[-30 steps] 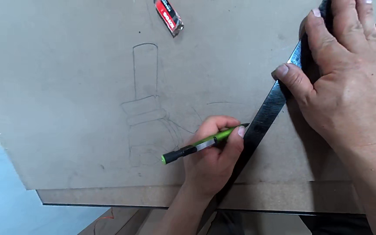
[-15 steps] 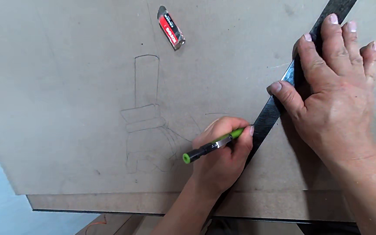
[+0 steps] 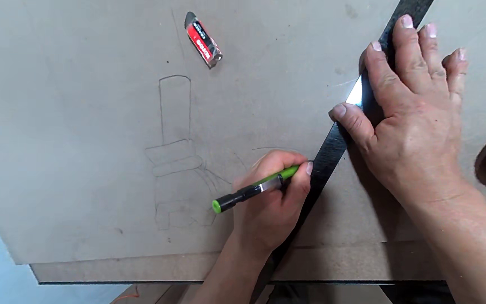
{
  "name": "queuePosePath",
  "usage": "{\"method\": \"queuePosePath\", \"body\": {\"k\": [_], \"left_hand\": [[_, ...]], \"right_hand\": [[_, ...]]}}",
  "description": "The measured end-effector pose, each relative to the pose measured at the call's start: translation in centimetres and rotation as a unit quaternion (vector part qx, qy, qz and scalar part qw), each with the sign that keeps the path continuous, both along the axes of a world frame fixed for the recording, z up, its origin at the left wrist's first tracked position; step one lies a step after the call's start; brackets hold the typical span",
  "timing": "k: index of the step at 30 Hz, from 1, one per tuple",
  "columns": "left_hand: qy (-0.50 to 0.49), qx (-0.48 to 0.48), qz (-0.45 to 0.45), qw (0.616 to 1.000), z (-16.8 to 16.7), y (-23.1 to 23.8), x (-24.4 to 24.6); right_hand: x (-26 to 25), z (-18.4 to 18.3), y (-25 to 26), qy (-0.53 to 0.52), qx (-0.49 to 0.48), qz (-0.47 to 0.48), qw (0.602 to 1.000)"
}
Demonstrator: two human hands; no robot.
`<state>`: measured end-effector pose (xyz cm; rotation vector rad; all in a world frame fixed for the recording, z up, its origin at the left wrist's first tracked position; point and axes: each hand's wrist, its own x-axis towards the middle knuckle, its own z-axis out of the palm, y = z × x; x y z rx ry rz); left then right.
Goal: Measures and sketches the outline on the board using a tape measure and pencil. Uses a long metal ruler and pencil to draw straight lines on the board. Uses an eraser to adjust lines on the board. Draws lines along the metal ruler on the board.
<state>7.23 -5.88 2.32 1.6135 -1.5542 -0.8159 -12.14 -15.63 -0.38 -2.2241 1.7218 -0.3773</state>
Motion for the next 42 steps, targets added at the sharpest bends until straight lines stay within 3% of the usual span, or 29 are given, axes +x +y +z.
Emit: {"method": "queuePosePath", "body": {"k": [10, 15, 21, 25, 33, 36, 42], "left_hand": [[-0.012, 0.007, 0.001, 1.000, 0.0, -0.3, -0.1], [0.182, 0.011, 0.042, 0.982, 0.0, 0.7, 2.0], [0.278, 0.005, 0.014, 0.960, 0.7, 2.6, 3.4], [0.323, -0.014, 0.050, 0.945, 2.3, 1.7, 3.3], [0.458, 0.072, -0.049, 0.884, 3.3, -3.7, 3.7], [0.505, 0.060, -0.058, 0.859, 3.5, -5.1, 3.8], [0.471, -0.010, -0.087, 0.878, 2.4, -6.9, 3.9]], "right_hand": [[-0.2, 0.1, -0.2, 0.000, 0.006, 0.009, 1.000], [-0.3, -0.2, 0.4, -0.061, -0.055, -0.024, 0.996], [-0.1, -0.5, 0.7, -0.047, -0.063, -0.047, 0.996], [0.0, -0.5, 0.7, -0.041, -0.051, -0.051, 0.997], [0.0, -0.5, 0.7, -0.052, -0.041, -0.049, 0.997], [0.0, -0.5, 0.6, -0.052, -0.038, -0.048, 0.997], [0.0, -0.4, 0.6, -0.058, -0.039, -0.050, 0.996]]}}
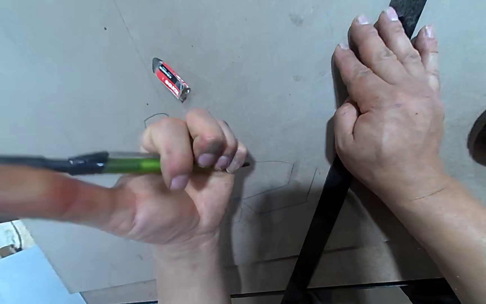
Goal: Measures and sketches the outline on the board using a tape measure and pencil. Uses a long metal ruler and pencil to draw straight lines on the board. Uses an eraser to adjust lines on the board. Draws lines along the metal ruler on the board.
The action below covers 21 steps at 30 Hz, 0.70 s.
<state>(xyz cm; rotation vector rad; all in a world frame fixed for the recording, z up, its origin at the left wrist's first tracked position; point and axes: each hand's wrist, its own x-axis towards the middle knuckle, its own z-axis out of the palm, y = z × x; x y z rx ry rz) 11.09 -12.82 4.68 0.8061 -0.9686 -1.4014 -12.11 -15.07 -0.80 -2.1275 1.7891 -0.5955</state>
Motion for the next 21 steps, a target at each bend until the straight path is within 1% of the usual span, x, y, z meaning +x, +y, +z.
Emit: {"method": "queuePosePath", "body": {"k": [3, 5, 7, 10, 12, 16, 17, 18, 20, 21], "left_hand": [[-0.008, -0.006, -0.029, 1.000, -0.7, -0.7, 0.6], [0.013, 0.018, -0.057, 0.998, -0.4, -1.1, 0.7], [0.021, 0.027, -0.062, 0.998, -0.3, -1.2, 0.7], [0.069, 0.055, -0.002, 0.996, -0.6, -0.8, 0.3], [0.076, 0.062, 0.021, 0.995, -0.9, -0.9, 0.0], [0.062, 0.026, -0.042, 0.997, -1.7, -1.5, -0.5], [0.053, 0.025, -0.063, 0.996, -1.8, -1.7, -0.5], [0.014, 0.017, -0.087, 0.996, -2.1, -2.0, -0.3], [-0.118, -0.018, -0.166, 0.979, -2.5, -2.8, 0.6], [-0.164, -0.022, -0.199, 0.966, -2.6, -3.0, 1.1]], "right_hand": [[0.0, 0.0, 0.0, 0.000, 0.003, 0.001, 1.000], [0.0, -0.1, 0.0, 0.001, 0.003, 0.001, 1.000], [0.1, -0.1, 0.0, 0.000, 0.004, 0.000, 1.000], [0.1, 0.0, 0.0, 0.000, 0.007, 0.001, 1.000], [0.0, 0.1, -0.1, -0.001, 0.010, 0.003, 1.000], [0.0, 0.0, -0.1, -0.006, 0.010, 0.002, 1.000], [0.0, 0.0, -0.1, -0.007, 0.010, 0.004, 1.000], [-0.1, 0.0, -0.1, -0.006, 0.010, 0.007, 1.000], [-0.1, 0.0, -0.1, -0.010, 0.008, 0.012, 1.000], [-0.1, 0.0, -0.1, -0.012, 0.005, 0.012, 1.000]]}}
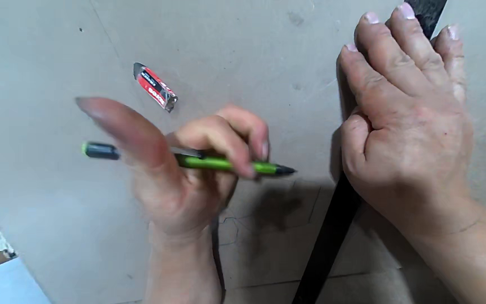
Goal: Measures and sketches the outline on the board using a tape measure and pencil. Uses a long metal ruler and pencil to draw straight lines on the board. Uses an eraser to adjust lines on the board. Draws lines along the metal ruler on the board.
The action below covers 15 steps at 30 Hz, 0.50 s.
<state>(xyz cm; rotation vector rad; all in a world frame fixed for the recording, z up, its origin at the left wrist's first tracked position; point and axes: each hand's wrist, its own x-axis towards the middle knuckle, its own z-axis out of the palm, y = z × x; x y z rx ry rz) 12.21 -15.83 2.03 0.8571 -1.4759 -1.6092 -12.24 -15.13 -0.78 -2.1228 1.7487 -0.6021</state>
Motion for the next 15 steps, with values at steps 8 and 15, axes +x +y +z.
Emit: {"method": "queuePosePath", "body": {"k": [8, 15], "left_hand": [[-0.115, -0.054, -0.028, 0.992, -0.3, 0.9, 0.6], [-0.177, -0.105, -0.041, 0.978, -0.3, 1.2, -0.3]], "right_hand": [[0.0, 0.0, 0.0, 0.002, -0.005, -0.004, 1.000], [0.0, 0.0, 0.0, 0.002, -0.011, -0.005, 1.000]]}}
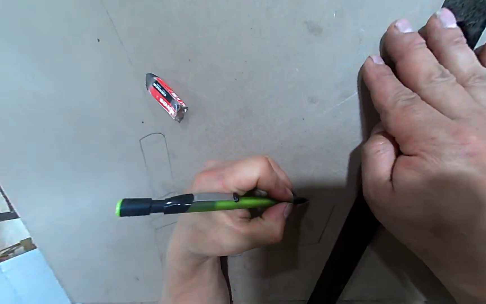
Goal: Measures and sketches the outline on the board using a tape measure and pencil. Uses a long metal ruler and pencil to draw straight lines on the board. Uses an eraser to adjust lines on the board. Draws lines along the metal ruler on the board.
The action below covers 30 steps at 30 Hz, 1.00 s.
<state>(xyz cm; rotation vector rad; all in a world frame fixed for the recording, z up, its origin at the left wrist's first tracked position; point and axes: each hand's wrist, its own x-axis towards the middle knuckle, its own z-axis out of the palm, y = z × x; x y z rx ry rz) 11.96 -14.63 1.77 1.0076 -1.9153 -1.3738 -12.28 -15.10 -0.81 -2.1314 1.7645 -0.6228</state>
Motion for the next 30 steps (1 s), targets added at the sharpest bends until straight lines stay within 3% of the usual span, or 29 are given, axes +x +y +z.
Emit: {"method": "queuePosePath", "body": {"k": [30], "left_hand": [[-0.027, -0.032, 0.061, 0.997, -0.35, 0.88, -0.33]], "right_hand": [[-0.05, 0.09, -0.03, 0.007, 0.015, 0.006, 1.000]]}}
